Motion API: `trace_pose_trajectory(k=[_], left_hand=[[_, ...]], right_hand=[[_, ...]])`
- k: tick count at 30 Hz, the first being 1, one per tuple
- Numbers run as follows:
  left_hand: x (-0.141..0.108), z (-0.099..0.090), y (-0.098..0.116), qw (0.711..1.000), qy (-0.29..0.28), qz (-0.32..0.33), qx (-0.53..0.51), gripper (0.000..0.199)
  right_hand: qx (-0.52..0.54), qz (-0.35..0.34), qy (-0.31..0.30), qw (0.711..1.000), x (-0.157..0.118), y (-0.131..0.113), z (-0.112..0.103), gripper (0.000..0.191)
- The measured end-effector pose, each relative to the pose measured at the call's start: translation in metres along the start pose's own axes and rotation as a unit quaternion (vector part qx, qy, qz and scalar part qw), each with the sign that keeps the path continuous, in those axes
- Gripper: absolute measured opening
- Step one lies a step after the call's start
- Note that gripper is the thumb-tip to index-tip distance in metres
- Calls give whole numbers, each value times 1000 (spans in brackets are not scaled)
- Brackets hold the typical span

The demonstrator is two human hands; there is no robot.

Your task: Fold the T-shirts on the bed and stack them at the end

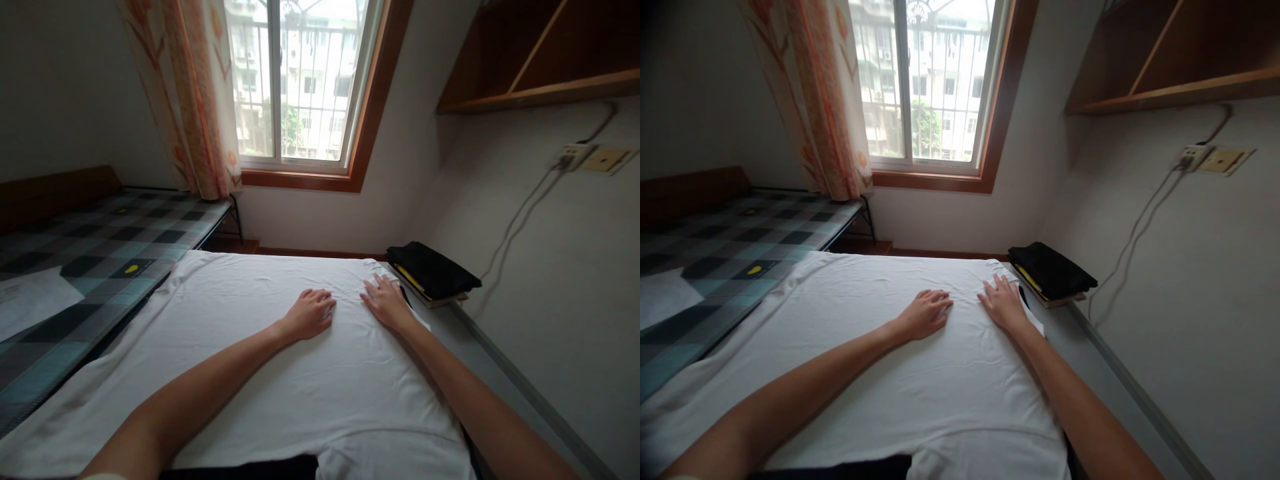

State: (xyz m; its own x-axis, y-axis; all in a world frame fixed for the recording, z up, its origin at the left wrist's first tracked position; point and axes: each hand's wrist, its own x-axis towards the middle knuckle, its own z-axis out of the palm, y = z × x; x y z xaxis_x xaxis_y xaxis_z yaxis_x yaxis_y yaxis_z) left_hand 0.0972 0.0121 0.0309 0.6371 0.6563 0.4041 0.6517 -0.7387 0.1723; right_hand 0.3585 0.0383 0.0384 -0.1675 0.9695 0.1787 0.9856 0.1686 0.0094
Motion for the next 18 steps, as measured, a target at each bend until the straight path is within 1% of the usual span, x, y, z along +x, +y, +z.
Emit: trace_pose_trajectory(k=[2, 4, 6, 11, 15, 18], left_hand=[[-1, 1, -1, 1000, -2, -2, 1, 36], [-2, 1, -1, 1000, -8, -5, -2, 38], [-4, 1, -3, 1000, -21, -7, -7, 40], [-15, -1, -10, 998, -59, -22, 0, 48], [-37, -13, -28, 996, -76, -44, 17, 51], [-64, -33, -54, 992, -86, -85, 44, 52]], right_hand=[[36, 16, -43, 998, -6, -17, 8, 61], [44, 36, -55, 997, -9, -27, 13, 66], [37, 45, -51, 997, -11, -30, 14, 69], [19, 40, -34, 998, -11, -26, 13, 69], [12, 50, -33, 998, -13, -24, 16, 67], [1, 82, -35, 996, -15, -26, 15, 68]])
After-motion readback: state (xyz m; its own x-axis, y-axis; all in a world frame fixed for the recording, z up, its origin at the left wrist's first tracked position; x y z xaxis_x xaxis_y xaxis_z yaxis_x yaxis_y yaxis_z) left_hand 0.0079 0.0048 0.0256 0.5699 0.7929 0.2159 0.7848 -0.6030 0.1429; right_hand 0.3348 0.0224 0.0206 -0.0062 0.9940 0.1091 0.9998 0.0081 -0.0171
